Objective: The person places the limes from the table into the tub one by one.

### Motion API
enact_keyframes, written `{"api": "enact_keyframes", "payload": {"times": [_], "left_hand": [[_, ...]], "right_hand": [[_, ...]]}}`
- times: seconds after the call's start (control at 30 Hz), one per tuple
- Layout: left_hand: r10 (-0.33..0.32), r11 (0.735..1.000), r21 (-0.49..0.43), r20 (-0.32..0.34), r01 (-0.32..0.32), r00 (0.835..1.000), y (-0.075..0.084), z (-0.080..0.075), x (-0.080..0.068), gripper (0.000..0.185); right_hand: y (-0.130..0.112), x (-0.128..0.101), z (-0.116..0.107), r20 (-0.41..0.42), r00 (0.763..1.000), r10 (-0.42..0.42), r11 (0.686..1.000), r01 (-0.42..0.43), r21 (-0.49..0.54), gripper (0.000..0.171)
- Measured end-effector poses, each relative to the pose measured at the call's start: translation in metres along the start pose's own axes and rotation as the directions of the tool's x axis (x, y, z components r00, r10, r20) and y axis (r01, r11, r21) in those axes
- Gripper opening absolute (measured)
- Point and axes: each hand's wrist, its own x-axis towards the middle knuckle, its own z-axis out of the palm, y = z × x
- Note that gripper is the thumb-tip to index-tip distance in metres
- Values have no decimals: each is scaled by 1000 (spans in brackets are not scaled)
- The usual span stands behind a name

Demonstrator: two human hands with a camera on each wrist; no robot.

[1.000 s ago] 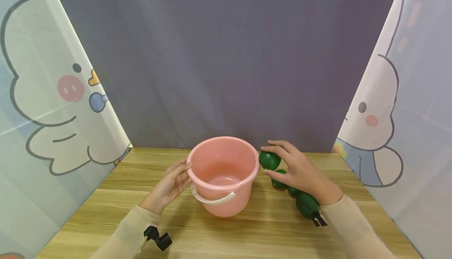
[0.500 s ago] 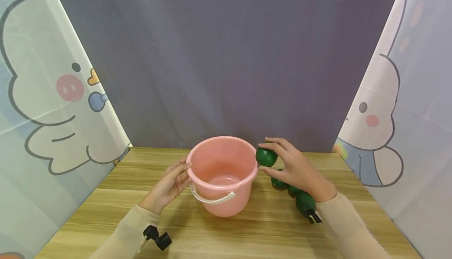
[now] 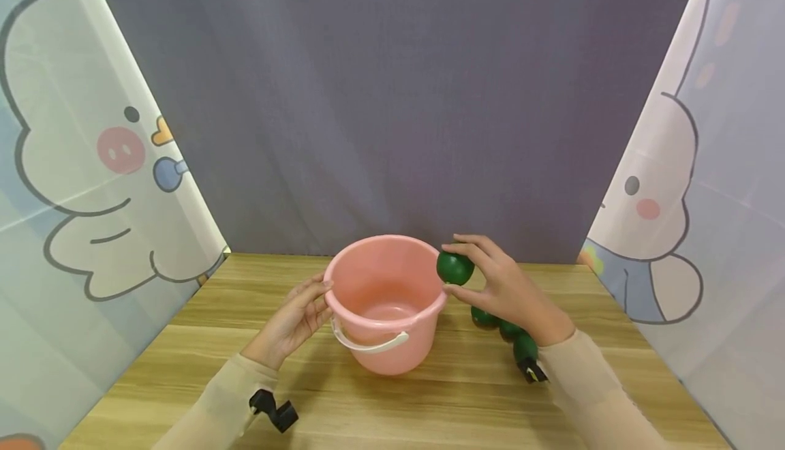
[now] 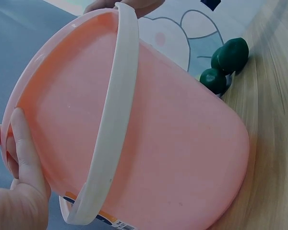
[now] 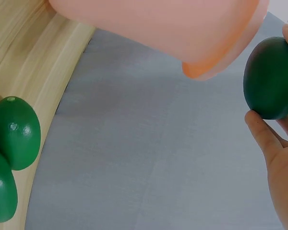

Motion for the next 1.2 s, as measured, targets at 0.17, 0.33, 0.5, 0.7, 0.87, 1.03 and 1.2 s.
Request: {"api": "enact_keyframes", "payload": {"times": [0.17,0.33,0.5,0.7,0.87,1.03,1.2], "left_hand": [[-3,1000,-4,3,3,1000,1,0,0,52],[2,1000,-8,-1,-2,1000,0,0,0,49],[3,1000,-13,-3,-3,1000,-1,0,0,49],[3,1000,0,15,-3,1000,0,0,0,53],[5,1000,-3,18,-5,1000,1,-2,-1,51],[5,1000,-5,22,-5,1000,1,-2,-1,50],[5,1000,-6,24,-5,1000,1,-1,-1,49]], "right_hand": [[1,2,3,7,1000,16,1000,-16,11,68],[0,5,8,0,1000,24,999,-24,39,67],[-1,7,15,-13,1000,2,998,-1,63,64],[-4,12,19,-10,1000,1,997,0,79,62],[-6,16,23,14,1000,12,997,-13,78,63],[-6,16,27,26,999,19,996,-21,87,64],[-4,16,31,33,999,25,995,-28,94,65]]}}
